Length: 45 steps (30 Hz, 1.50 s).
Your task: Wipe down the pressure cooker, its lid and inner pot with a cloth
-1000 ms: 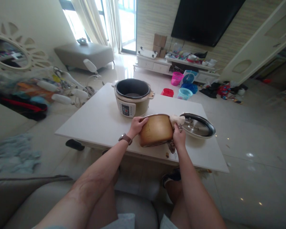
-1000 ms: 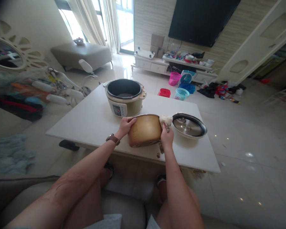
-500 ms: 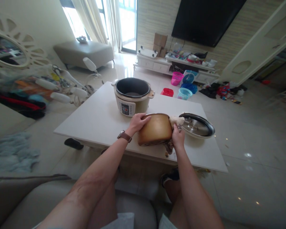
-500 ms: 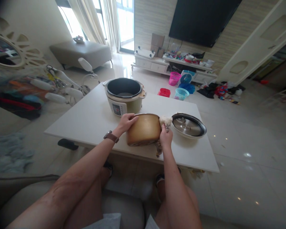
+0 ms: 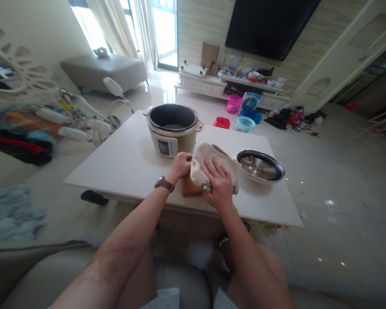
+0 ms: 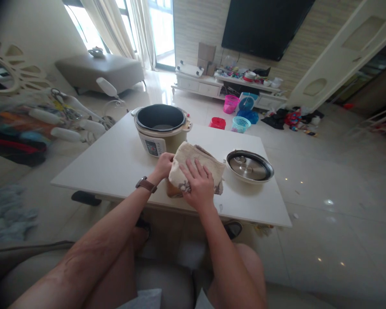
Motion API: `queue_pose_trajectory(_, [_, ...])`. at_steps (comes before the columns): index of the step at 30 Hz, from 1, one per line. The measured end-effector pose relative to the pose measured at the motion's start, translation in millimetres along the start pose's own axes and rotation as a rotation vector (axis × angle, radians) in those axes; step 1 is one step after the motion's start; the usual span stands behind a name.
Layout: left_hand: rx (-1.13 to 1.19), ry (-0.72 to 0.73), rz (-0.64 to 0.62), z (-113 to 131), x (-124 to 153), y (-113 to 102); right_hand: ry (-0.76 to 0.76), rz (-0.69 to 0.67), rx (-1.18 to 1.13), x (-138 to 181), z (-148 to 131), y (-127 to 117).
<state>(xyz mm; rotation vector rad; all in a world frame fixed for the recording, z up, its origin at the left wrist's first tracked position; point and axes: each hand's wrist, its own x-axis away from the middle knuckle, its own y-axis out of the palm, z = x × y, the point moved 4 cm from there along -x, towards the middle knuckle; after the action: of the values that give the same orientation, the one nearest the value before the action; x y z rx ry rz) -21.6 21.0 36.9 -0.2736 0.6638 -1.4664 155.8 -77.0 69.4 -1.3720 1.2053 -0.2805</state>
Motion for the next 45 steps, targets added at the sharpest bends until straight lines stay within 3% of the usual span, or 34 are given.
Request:
queue_pose_trajectory(4, [0.03, -0.012, 0.043, -3.0, 2.7, -2.7, 0.148, 0.111, -0.128, -4.3, 28.8, 0.0])
queue_pose_trajectory(8, [0.087, -0.028, 0.04, -9.4, 5.0, -2.0, 0.557, 0.294, -0.426, 3.3, 80.3, 14.7])
queue_pose_trajectory(12, [0.193, -0.034, 0.025, -26.0, 7.4, 3.1, 0.934, 0.325, -0.626, 19.8, 118.5, 33.8])
queue_pose_trajectory(17, [0.347, -0.076, -0.024, -51.1, 9.1, 5.5, 1.047, 0.377, -0.689, 27.3, 133.0, 40.5])
queue_pose_trajectory(23, [0.286, 0.003, 0.019, -34.6, 3.5, -8.1, 1.002, 0.377, -0.692, 23.5, 125.4, 41.8])
queue_pose_trajectory(29, [0.177, -0.083, 0.017, -20.8, 0.8, -1.7, 0.905, 0.377, -0.637, 16.2, 108.5, 29.1])
queue_pose_trajectory(33, [0.121, -0.087, 0.03, -13.5, -0.7, 2.5, 0.593, 0.33, -0.487, 4.5, 66.9, 4.2])
queue_pose_trajectory(36, [0.094, -0.091, 0.022, -8.1, -2.0, 4.3, 0.214, 0.115, -0.274, -3.5, 23.6, -6.6])
queue_pose_trajectory(38, [0.095, -0.094, 0.007, -6.5, -2.5, 5.2, 0.077, 0.0, -0.194, -4.3, 7.4, -7.8])
queue_pose_trajectory(41, [0.123, -0.087, 0.002, -7.0, -2.2, 5.3, 0.113, 0.004, -0.174, -4.6, 13.3, -7.8])
queue_pose_trajectory(45, [0.185, -0.089, 0.018, -11.6, -0.2, 5.5, 0.366, 0.213, -0.304, -2.4, 51.6, -3.3])
